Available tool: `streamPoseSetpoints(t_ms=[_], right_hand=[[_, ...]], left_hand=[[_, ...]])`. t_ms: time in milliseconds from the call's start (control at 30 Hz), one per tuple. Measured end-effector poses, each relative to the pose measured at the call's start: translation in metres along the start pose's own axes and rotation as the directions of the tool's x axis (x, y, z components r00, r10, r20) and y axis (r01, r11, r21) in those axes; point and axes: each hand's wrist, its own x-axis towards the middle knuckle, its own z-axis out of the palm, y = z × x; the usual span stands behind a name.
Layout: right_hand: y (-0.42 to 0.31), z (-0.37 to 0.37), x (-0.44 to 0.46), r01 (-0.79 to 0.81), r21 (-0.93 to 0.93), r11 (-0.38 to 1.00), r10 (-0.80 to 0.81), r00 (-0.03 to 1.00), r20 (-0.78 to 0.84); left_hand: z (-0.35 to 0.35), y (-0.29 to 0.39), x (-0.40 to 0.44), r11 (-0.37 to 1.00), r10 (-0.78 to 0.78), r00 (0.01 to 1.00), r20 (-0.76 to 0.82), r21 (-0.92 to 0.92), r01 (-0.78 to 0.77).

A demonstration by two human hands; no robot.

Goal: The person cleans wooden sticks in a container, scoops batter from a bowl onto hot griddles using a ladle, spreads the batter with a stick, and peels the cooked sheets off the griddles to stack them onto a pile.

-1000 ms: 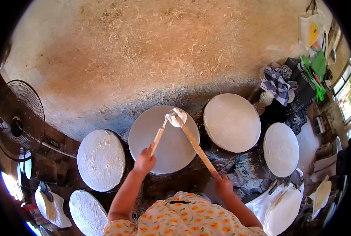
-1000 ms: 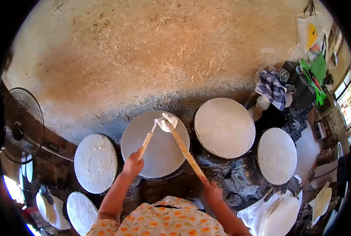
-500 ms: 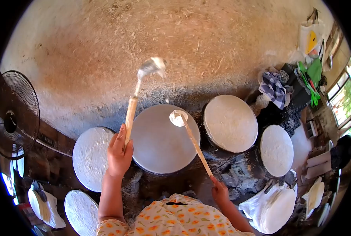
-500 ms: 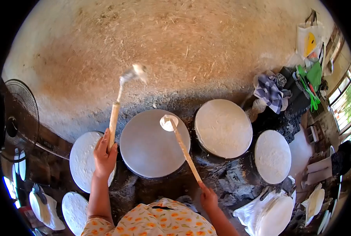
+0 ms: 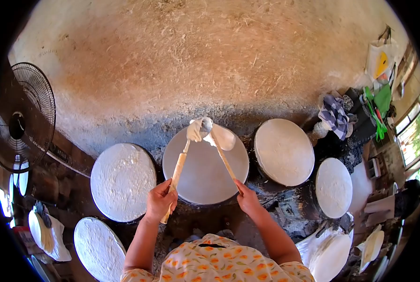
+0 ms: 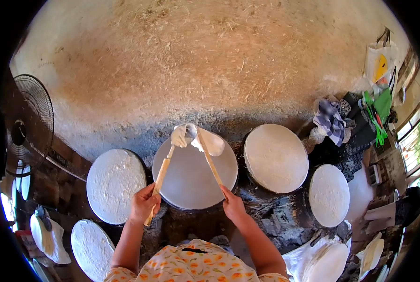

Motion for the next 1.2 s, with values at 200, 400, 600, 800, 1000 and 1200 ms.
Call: streamPoseSetpoints(t_ms=[200,400,600,800,1000,1200], right_hand=[[-0.006,-0.011,-0.036,-0.031,-0.015,0.999,0.032,0.999,0.015],[0.031,-0.012,-0.053,-0.114,-0.014,0.993,0.109,0.976,-0.189],[-0.005,0.018,-0.003,-0.042,0.023,0.999,0.040,0.997,0.064],[-0.045,0.007,-0.024,-0.111,-0.100,0.989,0.139,0.930,0.342],[0.019,-0.015,-0.024,0.106,-0.115,0.988,-0.113,0.992,-0.049],[0.001,0.010,0.033,-0.107,0.018,0.994,0.103,0.981,0.166]], left_hand=[[-0.003,0.000,-0.010,0.998,-0.047,0.999,0.024,0.038,0.046],[-0.032,-0.002,-0.015,0.594,0.021,0.948,0.317,-0.767,0.243],[-0.020,0.020,-0.027,0.887,0.010,1.000,0.019,-0.461,0.000],[-0.020,0.005,-0.026,0.979,0.011,0.999,-0.042,-0.201,-0.019],[-0.020,-0.003,-0.027,0.986,-0.012,0.998,-0.054,-0.164,0.003],[-0.016,-0.005,-0.027,0.984,-0.006,0.995,-0.095,-0.179,-0.011]])
